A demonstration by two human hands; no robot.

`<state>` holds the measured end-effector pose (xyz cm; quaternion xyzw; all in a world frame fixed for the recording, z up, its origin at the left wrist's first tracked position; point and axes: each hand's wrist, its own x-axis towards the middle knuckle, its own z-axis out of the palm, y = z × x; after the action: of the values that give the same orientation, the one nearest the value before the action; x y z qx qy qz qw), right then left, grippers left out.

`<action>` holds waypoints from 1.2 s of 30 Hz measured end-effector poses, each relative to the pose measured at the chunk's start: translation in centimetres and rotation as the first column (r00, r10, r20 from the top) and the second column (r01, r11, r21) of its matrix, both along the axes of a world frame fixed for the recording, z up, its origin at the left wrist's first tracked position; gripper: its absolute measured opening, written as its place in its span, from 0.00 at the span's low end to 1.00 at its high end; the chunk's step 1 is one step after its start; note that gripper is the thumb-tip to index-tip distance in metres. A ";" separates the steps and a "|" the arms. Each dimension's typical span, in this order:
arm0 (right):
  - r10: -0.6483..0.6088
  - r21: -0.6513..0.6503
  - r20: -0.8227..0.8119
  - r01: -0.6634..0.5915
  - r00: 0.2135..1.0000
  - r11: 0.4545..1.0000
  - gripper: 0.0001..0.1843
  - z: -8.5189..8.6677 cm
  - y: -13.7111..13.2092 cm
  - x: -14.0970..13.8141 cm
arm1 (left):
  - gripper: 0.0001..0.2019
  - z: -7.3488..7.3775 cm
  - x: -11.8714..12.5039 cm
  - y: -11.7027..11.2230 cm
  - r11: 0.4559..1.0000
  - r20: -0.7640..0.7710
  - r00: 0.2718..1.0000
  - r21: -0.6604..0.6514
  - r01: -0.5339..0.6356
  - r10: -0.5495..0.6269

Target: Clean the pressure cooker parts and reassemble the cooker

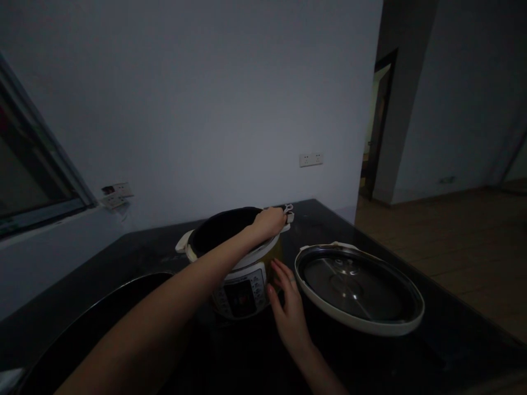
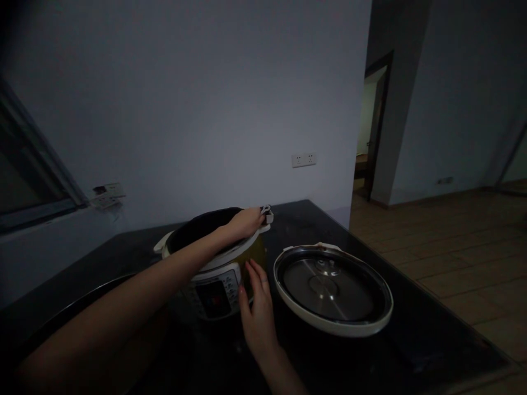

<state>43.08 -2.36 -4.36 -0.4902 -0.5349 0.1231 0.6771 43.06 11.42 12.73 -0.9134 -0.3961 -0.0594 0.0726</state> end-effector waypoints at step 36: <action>-0.088 -0.040 0.053 0.090 0.995 0.995 0.24 -2.2 0.7 -0.8 | 0.17 0.9 -6.9 16.6 0.995 -0.226 0.974 -0.096 -0.010 -0.012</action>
<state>42.24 -1.62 -6.52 -0.5306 -0.5270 0.0914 0.6575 36.13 28.03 13.64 -0.9167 -0.3874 0.0643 0.0731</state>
